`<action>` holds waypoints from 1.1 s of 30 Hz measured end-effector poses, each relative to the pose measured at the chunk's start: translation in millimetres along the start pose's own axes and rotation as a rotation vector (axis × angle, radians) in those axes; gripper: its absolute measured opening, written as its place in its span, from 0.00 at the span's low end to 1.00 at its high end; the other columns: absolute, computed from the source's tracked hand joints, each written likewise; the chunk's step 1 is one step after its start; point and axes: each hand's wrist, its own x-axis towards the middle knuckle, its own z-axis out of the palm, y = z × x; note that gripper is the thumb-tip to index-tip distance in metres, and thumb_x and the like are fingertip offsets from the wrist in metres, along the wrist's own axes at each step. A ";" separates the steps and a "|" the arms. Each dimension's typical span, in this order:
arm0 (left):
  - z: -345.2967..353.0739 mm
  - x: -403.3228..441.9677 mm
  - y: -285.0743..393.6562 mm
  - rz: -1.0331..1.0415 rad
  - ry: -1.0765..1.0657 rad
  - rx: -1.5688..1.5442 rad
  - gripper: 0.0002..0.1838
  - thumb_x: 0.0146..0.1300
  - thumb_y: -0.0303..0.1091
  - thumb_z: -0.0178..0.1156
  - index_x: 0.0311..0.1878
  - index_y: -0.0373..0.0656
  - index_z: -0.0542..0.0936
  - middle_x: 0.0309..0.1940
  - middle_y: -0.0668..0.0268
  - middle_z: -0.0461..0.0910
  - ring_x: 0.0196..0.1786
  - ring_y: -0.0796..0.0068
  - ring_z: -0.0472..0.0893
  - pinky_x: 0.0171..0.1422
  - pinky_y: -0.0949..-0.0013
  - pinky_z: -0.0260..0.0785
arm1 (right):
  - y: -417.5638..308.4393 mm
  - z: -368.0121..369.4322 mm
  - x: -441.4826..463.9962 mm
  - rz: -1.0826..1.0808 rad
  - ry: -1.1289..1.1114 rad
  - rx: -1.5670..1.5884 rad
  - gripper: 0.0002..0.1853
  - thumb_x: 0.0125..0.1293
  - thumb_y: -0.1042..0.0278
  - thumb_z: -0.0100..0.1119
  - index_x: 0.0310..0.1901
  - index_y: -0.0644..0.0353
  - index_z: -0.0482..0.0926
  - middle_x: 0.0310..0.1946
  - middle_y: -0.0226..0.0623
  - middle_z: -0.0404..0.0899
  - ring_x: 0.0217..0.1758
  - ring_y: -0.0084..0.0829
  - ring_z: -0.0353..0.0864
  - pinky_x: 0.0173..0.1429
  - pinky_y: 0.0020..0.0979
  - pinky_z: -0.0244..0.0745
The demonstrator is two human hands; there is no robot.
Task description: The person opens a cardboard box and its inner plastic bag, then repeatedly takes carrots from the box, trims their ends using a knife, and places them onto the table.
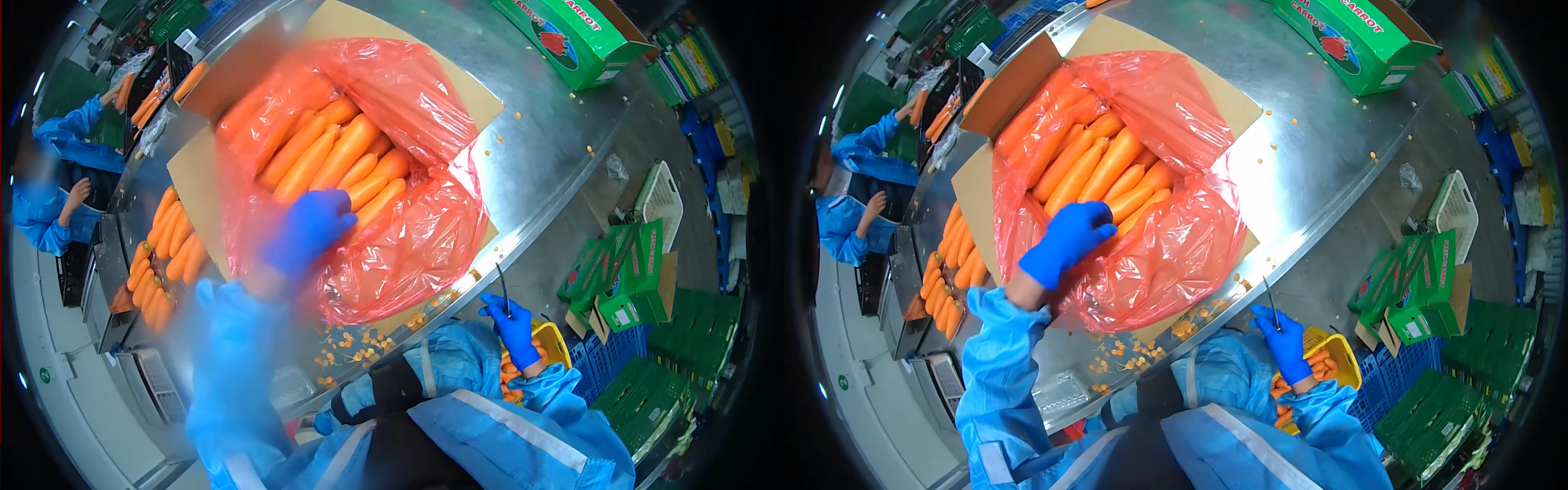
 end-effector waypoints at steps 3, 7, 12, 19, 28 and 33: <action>22.0 20.7 21.0 -0.152 -0.148 0.350 0.18 0.57 0.47 0.66 0.42 0.42 0.82 0.39 0.49 0.83 0.43 0.46 0.82 0.49 0.51 0.75 | -14.9 -3.4 -1.8 0.028 -0.058 0.018 0.13 0.70 0.70 0.58 0.53 0.62 0.83 0.38 0.33 0.87 0.37 0.19 0.82 0.38 0.21 0.71; 53.2 20.1 -25.5 -0.121 -0.097 0.305 0.20 0.55 0.48 0.67 0.41 0.41 0.80 0.39 0.48 0.83 0.45 0.43 0.81 0.48 0.49 0.74 | -12.6 -9.7 8.3 0.003 -0.066 -0.012 0.13 0.69 0.72 0.59 0.53 0.63 0.83 0.38 0.35 0.87 0.41 0.22 0.84 0.44 0.22 0.75; 26.5 15.3 15.4 -0.181 -0.091 0.251 0.21 0.51 0.39 0.71 0.45 0.37 0.80 0.37 0.52 0.83 0.42 0.56 0.84 0.48 0.57 0.75 | -27.6 -16.1 16.9 0.003 -0.089 -0.025 0.13 0.69 0.72 0.58 0.53 0.62 0.83 0.38 0.35 0.87 0.39 0.21 0.84 0.44 0.23 0.75; -41.8 -30.1 68.5 -0.179 0.308 -0.978 0.29 0.53 0.31 0.70 0.58 0.35 0.74 0.49 0.58 0.79 0.52 0.63 0.79 0.59 0.60 0.73 | -31.9 -12.5 10.0 -0.016 -0.019 0.027 0.13 0.70 0.72 0.58 0.53 0.61 0.83 0.37 0.33 0.87 0.38 0.19 0.84 0.37 0.20 0.73; -29.9 -176.7 86.3 -0.155 0.358 -1.221 0.24 0.46 0.36 0.71 0.46 0.37 0.77 0.38 0.59 0.80 0.43 0.62 0.81 0.49 0.61 0.74 | -110.8 33.9 -14.3 -0.485 -0.188 -0.201 0.09 0.64 0.69 0.64 0.45 0.58 0.85 0.30 0.35 0.85 0.24 0.28 0.80 0.30 0.27 0.73; 0.1 -242.6 57.3 -0.327 0.255 -0.759 0.22 0.45 0.29 0.70 0.47 0.39 0.79 0.36 0.64 0.81 0.41 0.69 0.80 0.47 0.63 0.73 | -181.3 93.8 -52.7 -0.857 -0.402 -0.389 0.07 0.59 0.67 0.66 0.38 0.54 0.82 0.29 0.38 0.81 0.29 0.39 0.83 0.32 0.32 0.75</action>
